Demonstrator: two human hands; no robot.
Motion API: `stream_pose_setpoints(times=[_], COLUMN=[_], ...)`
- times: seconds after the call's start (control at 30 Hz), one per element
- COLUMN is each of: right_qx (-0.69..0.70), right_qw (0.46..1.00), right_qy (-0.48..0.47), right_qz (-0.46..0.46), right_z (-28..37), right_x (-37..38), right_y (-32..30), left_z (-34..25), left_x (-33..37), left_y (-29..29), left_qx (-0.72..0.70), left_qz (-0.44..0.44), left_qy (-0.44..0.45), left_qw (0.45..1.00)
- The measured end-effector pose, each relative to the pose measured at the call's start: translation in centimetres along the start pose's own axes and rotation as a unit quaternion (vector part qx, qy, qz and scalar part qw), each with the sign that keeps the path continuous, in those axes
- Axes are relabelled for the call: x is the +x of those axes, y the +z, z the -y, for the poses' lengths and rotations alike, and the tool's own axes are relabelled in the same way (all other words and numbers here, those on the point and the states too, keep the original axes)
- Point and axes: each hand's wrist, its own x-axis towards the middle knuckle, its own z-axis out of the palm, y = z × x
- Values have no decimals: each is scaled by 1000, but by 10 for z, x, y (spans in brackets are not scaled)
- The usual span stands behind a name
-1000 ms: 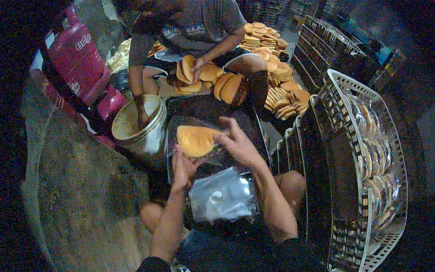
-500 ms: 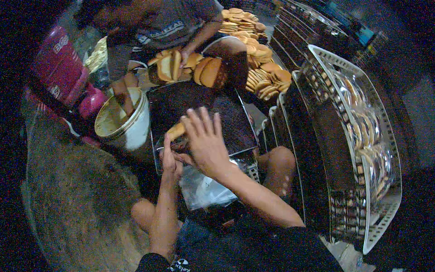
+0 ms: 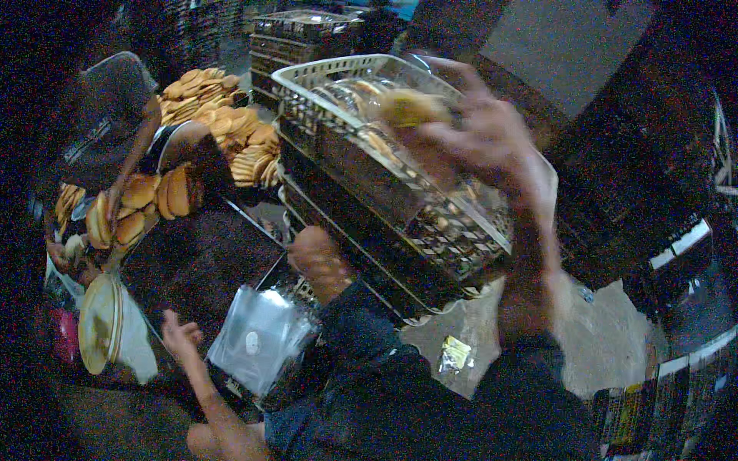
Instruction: The person sits on the floor and repeatedly takes round bread buns, places them into clear plastic bags, and arranges the filled bags into a white plastic basket. A coworker is visible in the background handling similar buns.
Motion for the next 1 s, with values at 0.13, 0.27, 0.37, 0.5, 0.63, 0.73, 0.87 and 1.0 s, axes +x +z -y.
stream_pose_setpoints(times=[0.13,0.27,0.37,0.5,0.63,0.73,0.87,1.0], right_qx=[-356,-277,21,226,-101,-351,-405,-87], right_qw=[915,910,927,864,926,931,911,936], right_qy=[184,281,338,422,233,65,-24,-341], right_qz=[47,128,161,153,279,72,73,11], right_z=[-91,-157,-155,-140,-135,-98,-42,8], right_x=[-31,-61,-72,-77,-53,-10,39,69], right_y=[-47,-14,6,-9,-29,-33,-8,86], left_z=[59,47,61,63,80,118,98,78], left_x=[-8,-50,-48,-40,-23,11,-17,-13], left_y=[59,83,85,84,89,81,87,79], left_qx=[339,491,550,554,503,505,586,400], left_qz=[264,345,247,249,296,360,215,399], left_qy=[33,86,142,136,152,65,184,75], left_qw=[903,796,785,783,797,782,759,821])
